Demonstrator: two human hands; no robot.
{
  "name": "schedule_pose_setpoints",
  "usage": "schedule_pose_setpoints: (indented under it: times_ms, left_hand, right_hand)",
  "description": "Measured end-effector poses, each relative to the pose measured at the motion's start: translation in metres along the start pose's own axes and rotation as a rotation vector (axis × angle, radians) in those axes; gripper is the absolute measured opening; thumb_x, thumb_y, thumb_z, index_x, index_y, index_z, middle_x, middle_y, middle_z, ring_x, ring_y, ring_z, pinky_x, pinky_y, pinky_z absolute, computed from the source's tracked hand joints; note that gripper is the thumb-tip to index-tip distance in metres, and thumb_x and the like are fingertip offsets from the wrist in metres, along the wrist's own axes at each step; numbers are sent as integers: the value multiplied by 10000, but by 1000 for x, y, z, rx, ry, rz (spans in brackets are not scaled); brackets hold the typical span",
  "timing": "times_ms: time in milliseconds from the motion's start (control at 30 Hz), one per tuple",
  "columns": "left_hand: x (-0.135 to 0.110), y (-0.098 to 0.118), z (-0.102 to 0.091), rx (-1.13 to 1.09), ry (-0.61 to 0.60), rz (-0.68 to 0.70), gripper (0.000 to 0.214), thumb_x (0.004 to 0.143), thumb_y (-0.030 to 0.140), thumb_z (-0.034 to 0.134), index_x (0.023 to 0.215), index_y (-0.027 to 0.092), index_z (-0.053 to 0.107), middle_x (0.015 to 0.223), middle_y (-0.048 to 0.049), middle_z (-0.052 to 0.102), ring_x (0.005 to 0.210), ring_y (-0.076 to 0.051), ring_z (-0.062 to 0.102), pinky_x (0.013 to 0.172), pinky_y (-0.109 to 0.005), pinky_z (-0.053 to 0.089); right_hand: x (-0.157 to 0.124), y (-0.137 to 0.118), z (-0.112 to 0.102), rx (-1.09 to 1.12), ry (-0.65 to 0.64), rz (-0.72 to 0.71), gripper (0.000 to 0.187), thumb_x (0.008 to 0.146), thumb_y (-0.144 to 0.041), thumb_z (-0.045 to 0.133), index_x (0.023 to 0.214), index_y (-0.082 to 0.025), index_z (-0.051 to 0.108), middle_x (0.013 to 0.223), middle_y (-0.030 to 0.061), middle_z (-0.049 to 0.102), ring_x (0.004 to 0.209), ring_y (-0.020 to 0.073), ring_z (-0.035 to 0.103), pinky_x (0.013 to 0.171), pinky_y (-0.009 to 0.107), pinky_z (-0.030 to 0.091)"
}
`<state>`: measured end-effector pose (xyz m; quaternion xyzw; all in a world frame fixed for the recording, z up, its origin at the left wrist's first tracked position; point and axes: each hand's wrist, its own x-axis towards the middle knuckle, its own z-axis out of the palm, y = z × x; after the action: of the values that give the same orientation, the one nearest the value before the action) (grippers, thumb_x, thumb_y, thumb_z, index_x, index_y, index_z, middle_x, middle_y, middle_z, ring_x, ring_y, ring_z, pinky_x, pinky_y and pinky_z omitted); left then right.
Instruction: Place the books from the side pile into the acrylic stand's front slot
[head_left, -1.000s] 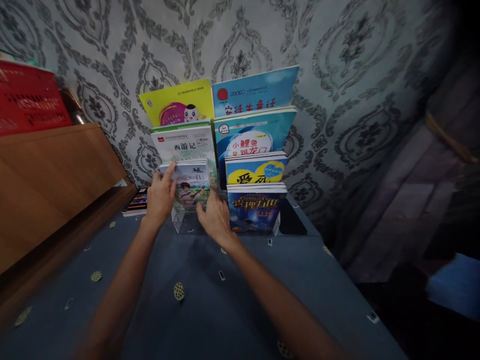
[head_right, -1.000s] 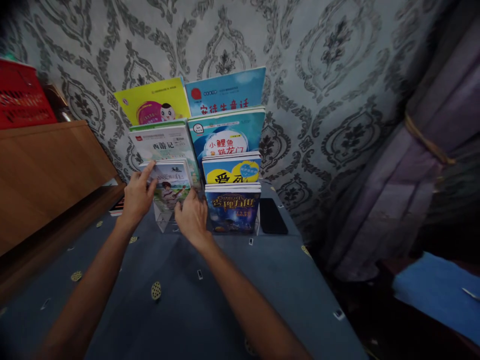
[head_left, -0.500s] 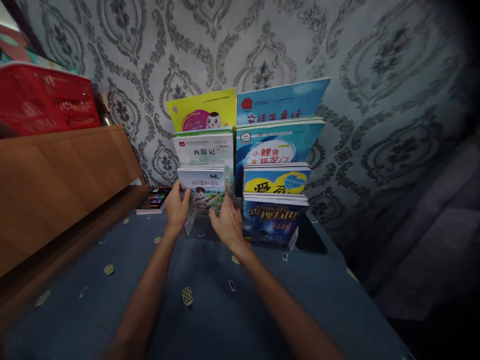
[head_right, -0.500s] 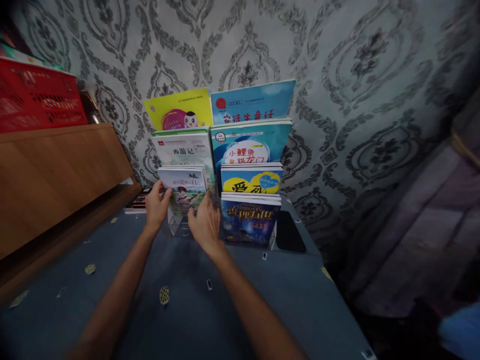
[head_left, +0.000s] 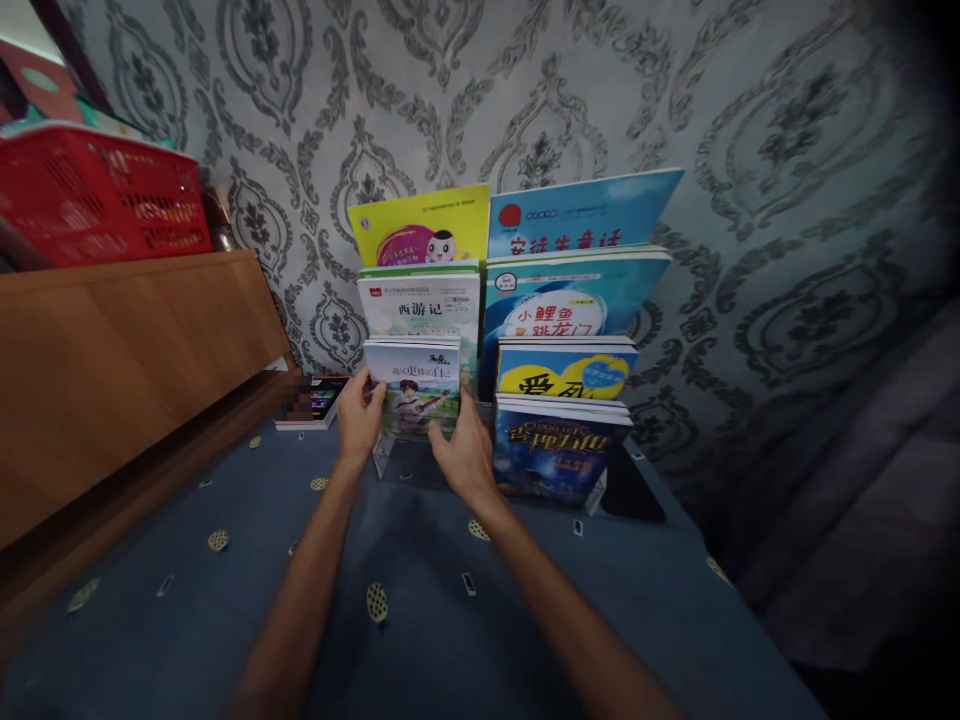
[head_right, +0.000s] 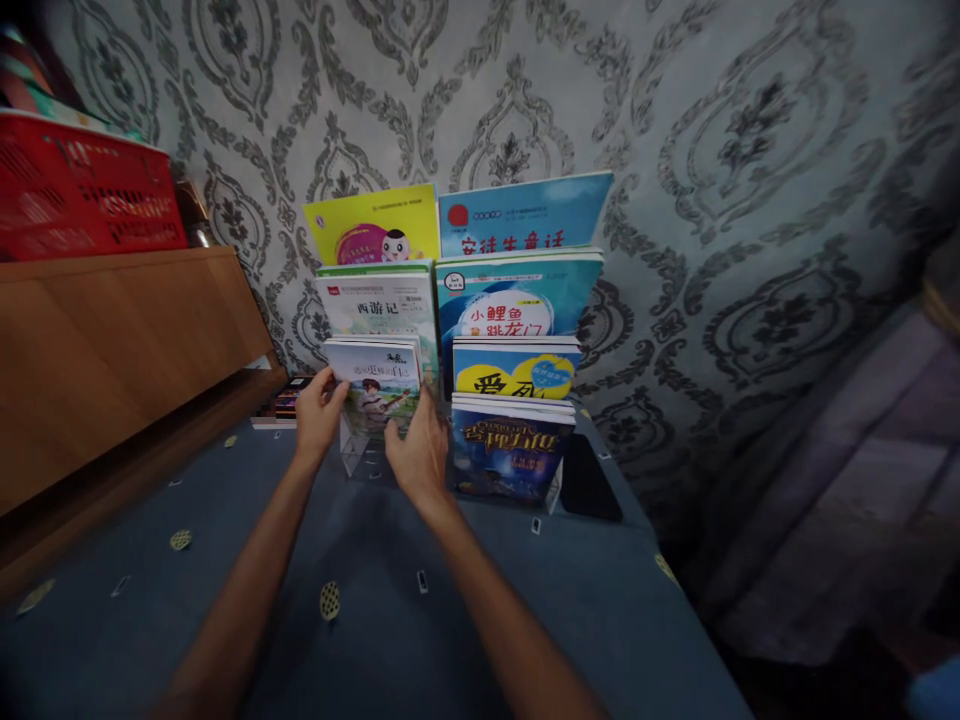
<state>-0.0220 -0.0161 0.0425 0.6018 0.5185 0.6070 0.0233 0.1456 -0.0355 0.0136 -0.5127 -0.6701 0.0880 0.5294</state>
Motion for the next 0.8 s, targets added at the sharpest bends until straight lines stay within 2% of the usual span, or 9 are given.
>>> schedule_pose_setpoints:
  times_ms: [300, 567, 667, 800]
  left_hand:
    - [2, -3, -1, -60, -18, -9, 368, 873, 306, 566, 1193, 153, 664, 1070, -97, 707, 935, -202, 673, 811, -296, 560]
    - [2, -8, -2, 16, 50, 64, 382, 881, 305, 554, 1197, 134, 684, 1064, -111, 715, 927, -226, 660, 842, -339, 537]
    - [3, -11, -3, 28, 36, 78, 369, 897, 285, 531, 1203, 144, 682, 1093, -108, 723, 951, -229, 659, 870, -349, 530]
    - [6, -14, -8, 56, -1, 68, 338, 903, 267, 524, 1168, 147, 697, 1129, -106, 737, 1007, -238, 666, 888, -346, 530]
  right_hand:
    - [-1, -1, 0, 1, 1, 0, 643, 826, -246, 543, 1437, -100, 404, 1387, 216, 612, 1220, 333, 630, 1037, 492, 497]
    - [2, 0, -4, 74, -13, -8, 626, 826, -242, 531, 1430, -109, 429, 1388, 196, 608, 1254, 335, 600, 1038, 492, 499]
    - [7, 3, -11, 131, -71, -14, 585, 835, -255, 535, 1403, -131, 471, 1253, 166, 676, 1154, 323, 643, 978, 480, 528]
    - [13, 7, -21, 173, -142, -19, 535, 851, -253, 523, 1374, -139, 526, 990, 118, 715, 900, 292, 667, 832, 469, 551]
